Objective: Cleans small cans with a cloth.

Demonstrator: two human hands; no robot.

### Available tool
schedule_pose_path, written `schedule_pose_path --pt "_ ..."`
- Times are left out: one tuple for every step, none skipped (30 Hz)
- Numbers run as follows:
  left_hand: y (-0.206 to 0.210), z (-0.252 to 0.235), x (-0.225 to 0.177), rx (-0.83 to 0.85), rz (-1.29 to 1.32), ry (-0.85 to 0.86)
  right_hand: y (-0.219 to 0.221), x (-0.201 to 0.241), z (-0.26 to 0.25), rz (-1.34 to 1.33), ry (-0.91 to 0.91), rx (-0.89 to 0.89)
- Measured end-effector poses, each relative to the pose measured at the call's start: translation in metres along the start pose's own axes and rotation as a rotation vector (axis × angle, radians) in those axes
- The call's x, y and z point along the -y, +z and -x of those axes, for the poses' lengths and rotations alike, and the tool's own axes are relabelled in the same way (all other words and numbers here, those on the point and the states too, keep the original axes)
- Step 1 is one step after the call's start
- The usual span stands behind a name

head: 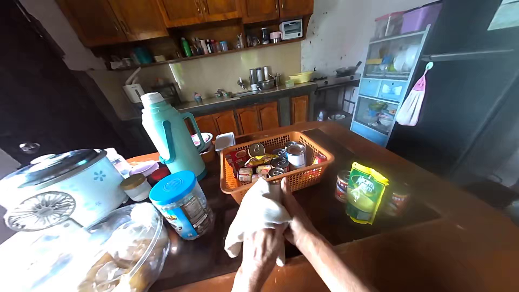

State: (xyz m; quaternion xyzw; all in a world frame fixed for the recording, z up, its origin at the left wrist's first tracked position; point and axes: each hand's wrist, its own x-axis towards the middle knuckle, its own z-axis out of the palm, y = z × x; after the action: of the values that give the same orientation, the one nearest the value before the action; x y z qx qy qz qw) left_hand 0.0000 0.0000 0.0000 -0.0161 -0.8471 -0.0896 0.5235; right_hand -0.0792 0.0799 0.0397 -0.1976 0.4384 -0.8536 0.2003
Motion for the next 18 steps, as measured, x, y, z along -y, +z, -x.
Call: schedule_pose_path --pt "0.008 0.005 0.003 -0.058 -0.086 0.171 0.002 -0.005 0.003 0.039 -0.053 -0.025" --pt "0.011 0.007 0.004 -0.089 -0.137 0.228 0.003 -0.012 0.004 0.082 -0.103 -0.041" --pt "0.010 0.007 0.003 -0.071 -0.150 0.167 0.003 -0.018 0.007 0.161 -0.158 -0.018" --pt "0.005 0.002 -0.001 -0.008 -0.124 -0.001 0.006 -0.022 0.010 0.264 -0.218 -0.022" --pt "-0.002 -0.007 -0.006 0.072 -0.014 -0.256 0.011 -0.024 0.013 0.364 -0.273 -0.019" --pt "-0.009 -0.019 -0.008 0.115 0.212 -0.559 0.011 -0.025 0.014 0.432 -0.320 0.028" --pt "-0.011 -0.027 0.000 0.083 0.493 -0.791 0.009 -0.026 0.013 0.453 -0.344 0.101" --pt "-0.010 -0.030 0.011 0.047 0.738 -0.890 0.006 -0.026 0.010 0.440 -0.352 0.177" --pt "-0.010 -0.031 0.019 0.023 0.930 -0.902 0.003 -0.024 0.006 0.428 -0.370 0.249" --pt "-0.010 -0.032 0.022 0.028 1.062 -0.884 -0.001 -0.020 0.002 0.445 -0.405 0.309" --pt "-0.013 -0.033 0.023 0.069 1.136 -0.862 -0.006 -0.015 -0.002 0.493 -0.447 0.356" --pt "-0.016 -0.034 0.023 0.124 1.162 -0.862 -0.010 -0.008 -0.005 0.546 -0.483 0.393" --pt "-0.020 -0.036 0.021 0.174 1.178 -0.869 -0.015 -0.002 -0.007 0.588 -0.510 0.422" --pt "-0.022 -0.037 0.020 0.222 1.199 -0.875 -0.019 0.003 -0.010 0.615 -0.532 0.450" --pt "-0.023 -0.037 0.021 0.269 1.230 -0.861 -0.023 0.007 -0.012 0.637 -0.544 0.471" --pt "-0.023 -0.035 0.024 0.315 1.270 -0.831 -0.026 0.010 -0.012 0.657 -0.549 0.483" --pt "-0.024 -0.033 0.027 0.361 1.304 -0.803 -0.027 0.013 -0.012 0.680 -0.551 0.491" --pt "-0.027 -0.033 0.029 0.396 1.301 -0.786 -0.027 0.015 -0.012 0.722 -0.555 0.486"
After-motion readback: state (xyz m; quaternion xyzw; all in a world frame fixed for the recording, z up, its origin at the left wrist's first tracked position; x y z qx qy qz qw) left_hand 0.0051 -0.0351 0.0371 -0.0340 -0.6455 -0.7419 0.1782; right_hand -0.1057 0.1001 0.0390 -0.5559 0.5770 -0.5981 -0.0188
